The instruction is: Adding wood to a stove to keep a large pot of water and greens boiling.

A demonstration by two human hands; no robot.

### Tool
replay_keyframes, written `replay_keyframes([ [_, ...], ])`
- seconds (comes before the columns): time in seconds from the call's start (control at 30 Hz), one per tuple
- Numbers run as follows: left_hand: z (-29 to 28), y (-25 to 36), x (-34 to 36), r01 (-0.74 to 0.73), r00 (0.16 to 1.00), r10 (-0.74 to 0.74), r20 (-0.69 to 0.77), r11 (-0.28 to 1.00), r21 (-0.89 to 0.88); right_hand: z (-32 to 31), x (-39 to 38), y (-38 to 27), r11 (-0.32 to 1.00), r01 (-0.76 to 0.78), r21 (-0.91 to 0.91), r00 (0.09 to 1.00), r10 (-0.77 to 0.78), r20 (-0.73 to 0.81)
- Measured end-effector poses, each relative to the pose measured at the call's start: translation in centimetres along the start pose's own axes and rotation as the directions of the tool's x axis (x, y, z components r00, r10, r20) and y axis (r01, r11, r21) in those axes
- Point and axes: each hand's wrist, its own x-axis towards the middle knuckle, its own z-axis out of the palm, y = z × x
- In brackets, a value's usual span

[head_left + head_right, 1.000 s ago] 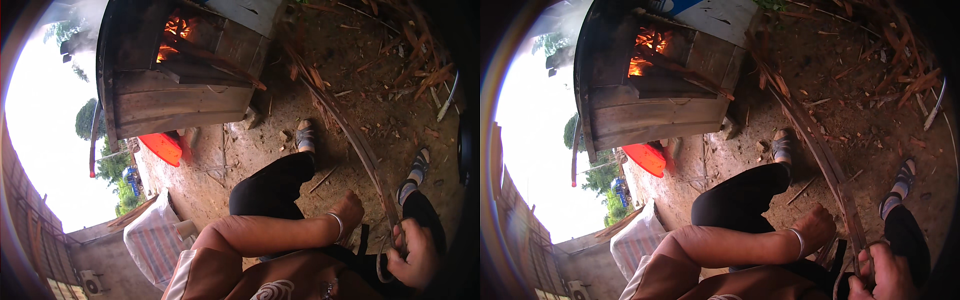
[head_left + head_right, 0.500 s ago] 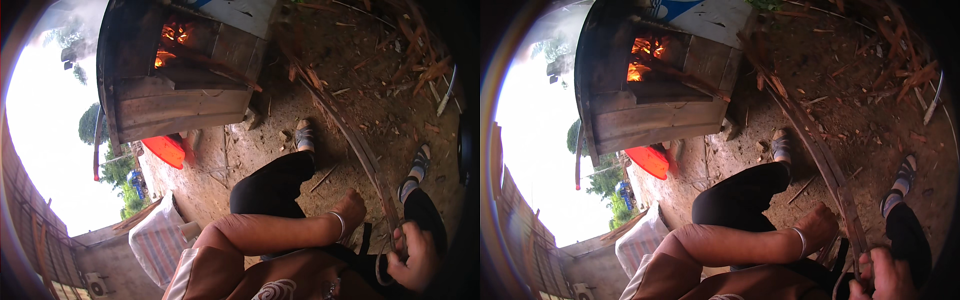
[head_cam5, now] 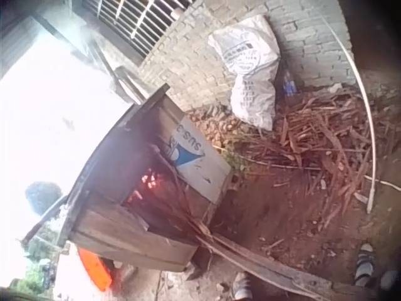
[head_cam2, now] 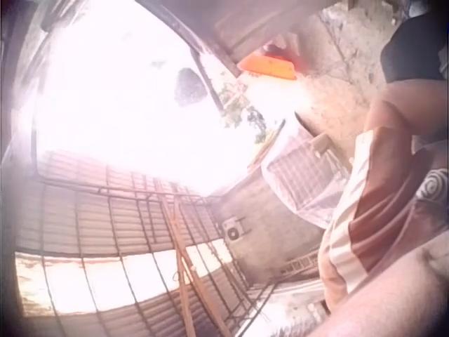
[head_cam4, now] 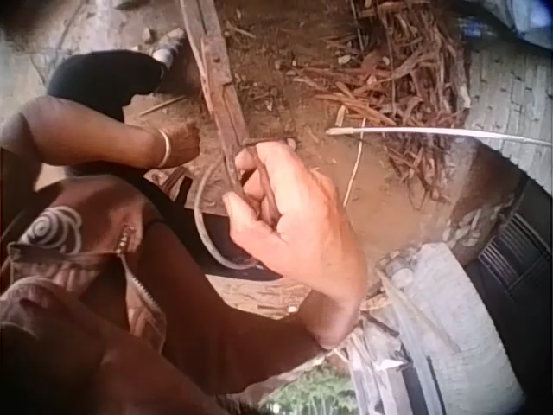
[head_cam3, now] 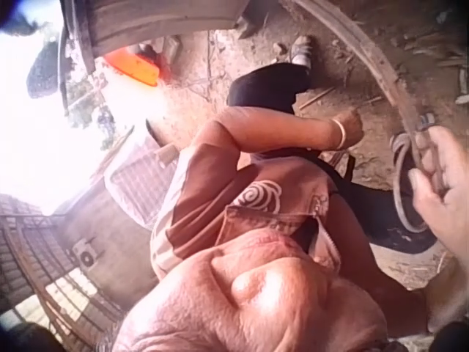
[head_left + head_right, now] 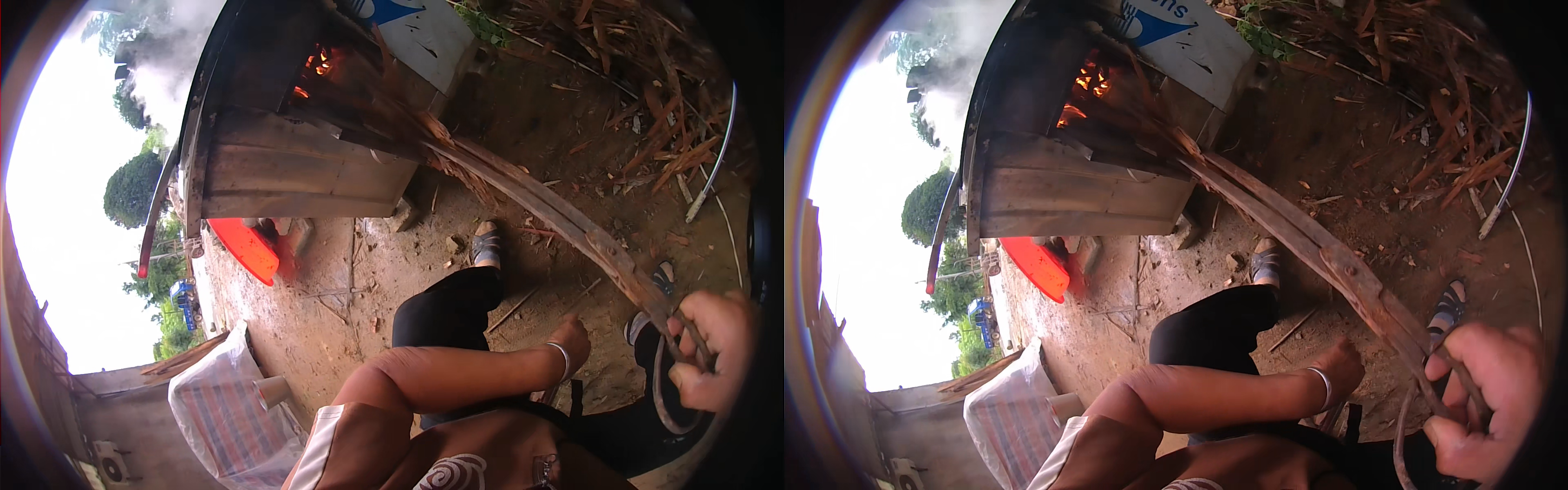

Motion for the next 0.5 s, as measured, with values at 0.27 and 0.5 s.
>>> replay_keyframes([
  [0.27, -1.3, -1.3, 0.4, -0.003, 0.999, 0.003, -0.037, 1.0, -0.009, -8.8, 10.4, -8.9, 0.999, -0.035, 0.035, 0.995, 0.032, 0.094],
  [0.5, -0.3, -0.8, 0.5, 0.039, 0.996, -0.041, -0.084, 0.999, -0.035, -9.1, 18.7, -11.1, 0.988, 0.104, 0.111, 0.99, -0.114, 0.087],
])
